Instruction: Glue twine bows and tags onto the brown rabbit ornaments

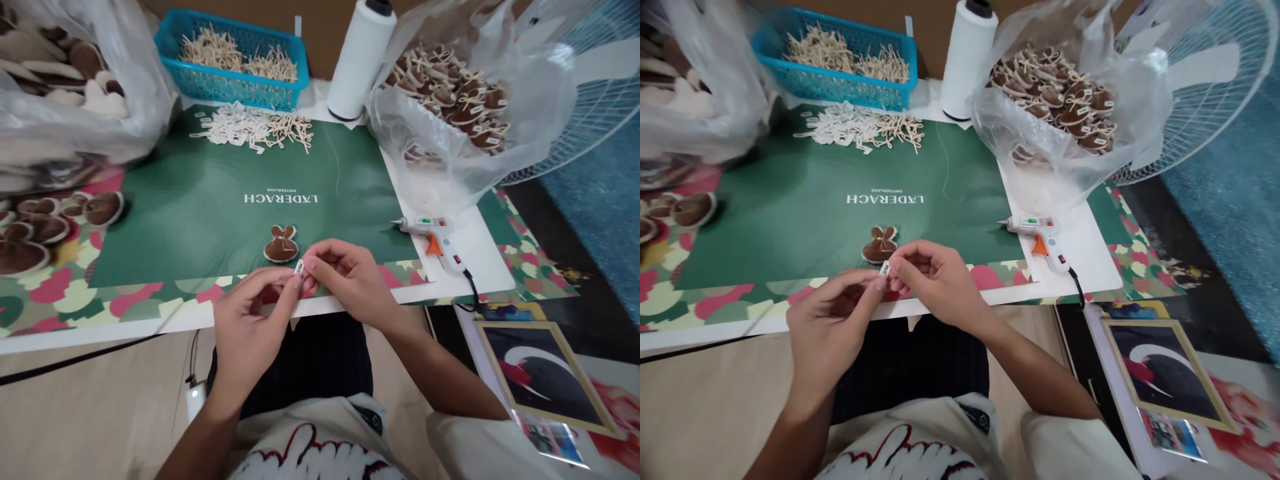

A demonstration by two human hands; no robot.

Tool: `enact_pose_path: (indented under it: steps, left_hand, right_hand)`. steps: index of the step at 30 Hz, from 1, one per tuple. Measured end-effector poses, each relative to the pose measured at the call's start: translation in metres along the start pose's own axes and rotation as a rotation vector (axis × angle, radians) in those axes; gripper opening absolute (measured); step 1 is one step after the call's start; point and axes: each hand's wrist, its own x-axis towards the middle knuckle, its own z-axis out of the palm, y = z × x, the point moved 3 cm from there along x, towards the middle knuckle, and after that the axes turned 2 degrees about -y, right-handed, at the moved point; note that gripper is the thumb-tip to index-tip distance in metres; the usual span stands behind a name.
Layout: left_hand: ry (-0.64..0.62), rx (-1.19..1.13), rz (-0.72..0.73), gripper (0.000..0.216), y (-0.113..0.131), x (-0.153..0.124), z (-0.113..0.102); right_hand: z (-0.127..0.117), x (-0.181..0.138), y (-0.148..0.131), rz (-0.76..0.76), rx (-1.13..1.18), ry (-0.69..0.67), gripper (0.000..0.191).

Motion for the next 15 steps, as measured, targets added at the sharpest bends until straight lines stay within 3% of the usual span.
enact_pose_path:
  steps: [5,9,11,13,15]
  left_hand:
    - [-0.108,0.065,0.056,0.008,0.002,0.005,-0.009]
    - [-0.253,0.17,0.147,0.012,0.01,0.015,-0.014]
    - [-0.19,0.269,0.217,0.003,0.011,0.023,-0.018]
    - [-0.067,0.411,0.295,0.017,0.009,0.03,-0.021]
    - [-0.023,0.514,0.336,0.033,0.004,0.035,-0.021]
  right_hand:
    - [0.0,-0.017,-0.003,-0.194,-0.409,0.045,0.007]
    - [0.001,-0.016,-0.012,-0.362,-0.64,0.004,0.009]
    - [0.0,-0.007,-0.014,-0.371,-0.633,0.053,0.011]
    - [-0.002,0.004,-0.012,-0.337,-0.589,0.138,0.012]
    - [-0.004,0.013,-0.007,-0.28,-0.535,0.191,0.013]
